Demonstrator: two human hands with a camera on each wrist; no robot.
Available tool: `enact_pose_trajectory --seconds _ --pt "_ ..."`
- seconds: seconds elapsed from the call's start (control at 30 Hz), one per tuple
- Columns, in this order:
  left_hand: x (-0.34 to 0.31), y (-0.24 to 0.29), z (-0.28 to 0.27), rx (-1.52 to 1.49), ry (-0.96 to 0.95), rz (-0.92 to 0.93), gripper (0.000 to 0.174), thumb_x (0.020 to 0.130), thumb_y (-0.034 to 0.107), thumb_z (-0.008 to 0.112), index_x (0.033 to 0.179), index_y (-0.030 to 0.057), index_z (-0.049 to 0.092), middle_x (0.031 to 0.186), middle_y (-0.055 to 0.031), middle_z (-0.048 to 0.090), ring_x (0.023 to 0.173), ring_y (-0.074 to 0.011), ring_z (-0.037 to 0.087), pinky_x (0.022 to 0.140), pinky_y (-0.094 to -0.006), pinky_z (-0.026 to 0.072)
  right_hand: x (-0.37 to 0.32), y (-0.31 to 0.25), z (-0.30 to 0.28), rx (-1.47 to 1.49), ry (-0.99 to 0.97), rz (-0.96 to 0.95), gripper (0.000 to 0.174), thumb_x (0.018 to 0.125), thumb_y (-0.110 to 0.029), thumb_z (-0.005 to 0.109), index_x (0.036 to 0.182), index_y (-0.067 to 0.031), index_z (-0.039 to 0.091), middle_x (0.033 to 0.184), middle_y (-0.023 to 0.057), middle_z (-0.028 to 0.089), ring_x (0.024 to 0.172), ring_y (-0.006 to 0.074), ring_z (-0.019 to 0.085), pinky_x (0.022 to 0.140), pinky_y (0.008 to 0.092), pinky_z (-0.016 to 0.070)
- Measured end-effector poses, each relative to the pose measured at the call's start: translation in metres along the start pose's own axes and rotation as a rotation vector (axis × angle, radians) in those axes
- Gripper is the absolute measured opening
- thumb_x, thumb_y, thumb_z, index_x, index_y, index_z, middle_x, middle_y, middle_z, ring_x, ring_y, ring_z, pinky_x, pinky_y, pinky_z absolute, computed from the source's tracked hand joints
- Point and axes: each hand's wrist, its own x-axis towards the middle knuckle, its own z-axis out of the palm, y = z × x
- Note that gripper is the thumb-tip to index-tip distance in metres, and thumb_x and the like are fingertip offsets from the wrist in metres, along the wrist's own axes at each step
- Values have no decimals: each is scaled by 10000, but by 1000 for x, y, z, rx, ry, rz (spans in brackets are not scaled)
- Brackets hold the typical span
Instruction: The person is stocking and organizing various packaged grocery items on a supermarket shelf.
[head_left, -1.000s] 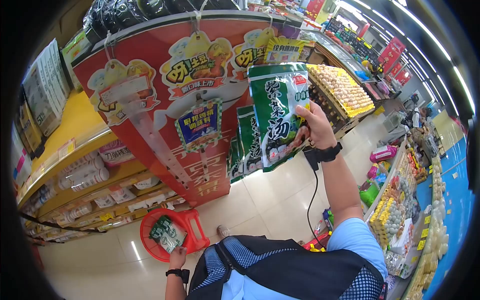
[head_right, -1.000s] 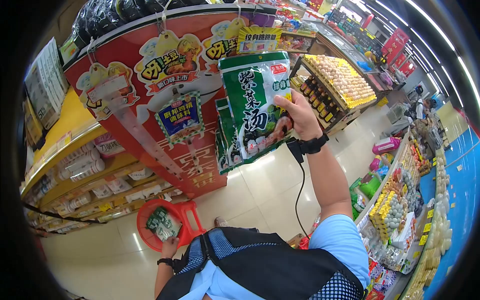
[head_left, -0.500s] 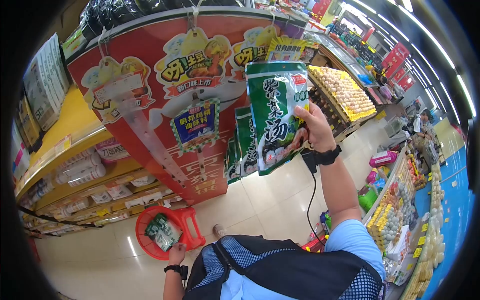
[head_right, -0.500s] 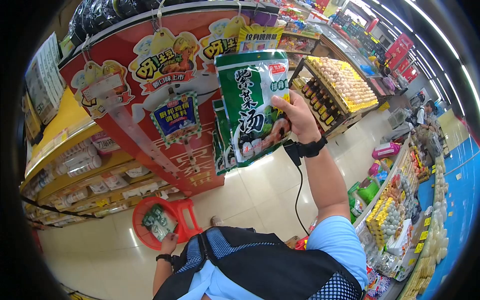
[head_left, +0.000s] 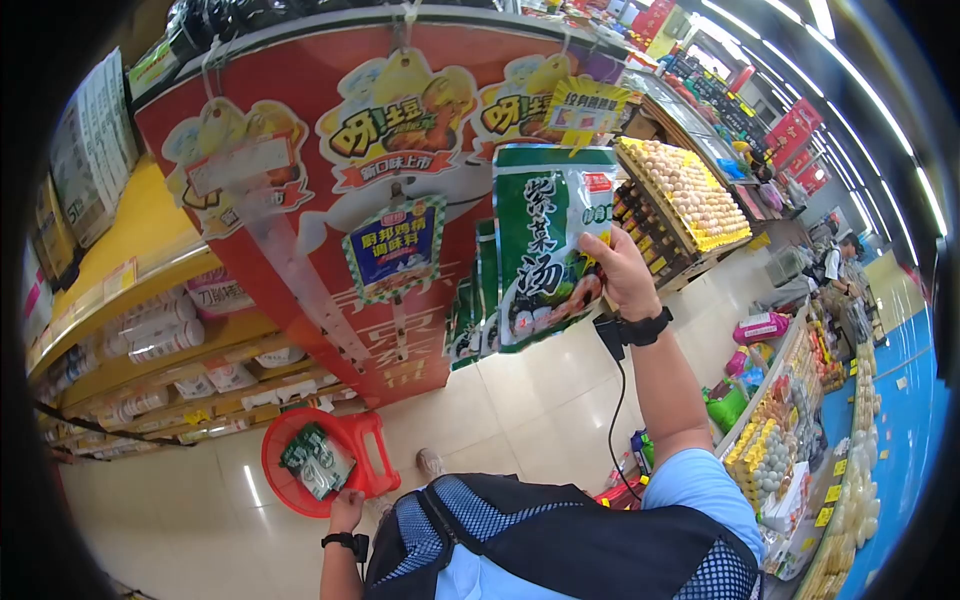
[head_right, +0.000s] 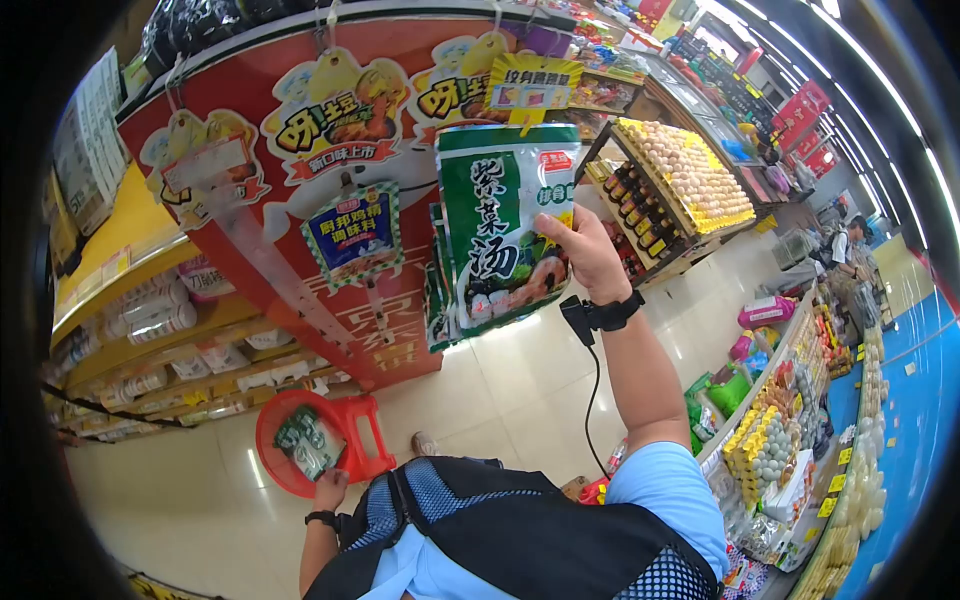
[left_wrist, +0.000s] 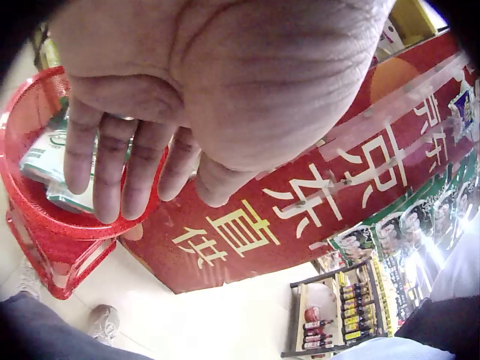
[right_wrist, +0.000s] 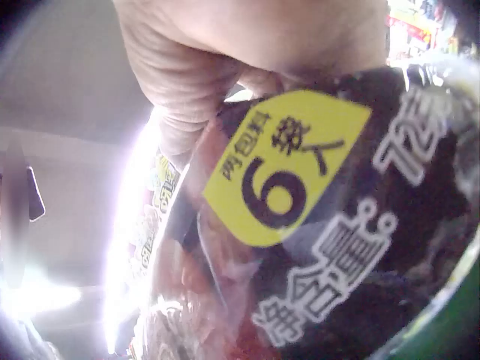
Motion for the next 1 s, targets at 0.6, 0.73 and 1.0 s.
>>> enact_pose_trajectory --seconds 0.6,0.73,1.0 --pt "-45 -64 5 -151 -49 -343 326 882 301 628 1000 -2 649 863 -181 693 764 -284 688 730 -386 534 -34 59 0 -126 472 -509 445 906 -199 661 1241 -1 447 1164 94 536 1055 170 543 937 288 445" --pt "-70 -81 3 -166 -94 -436 286 875 305 645 976 38 660 854 -160 695 782 -275 684 739 -386 533 -87 178 -24 -243 714 -266 326 922 -202 634 1149 1 518 1018 74 580 943 145 570 850 270 477" --pt "-130 -139 -52 314 -394 -121 356 844 402 589 953 92 726 1000 -201 676 892 -348 658 789 -475 504 -297 410 9 -683 16 715 333 827 -259 693 955 43 640 780 124 689 708 186 669 668 312 534"
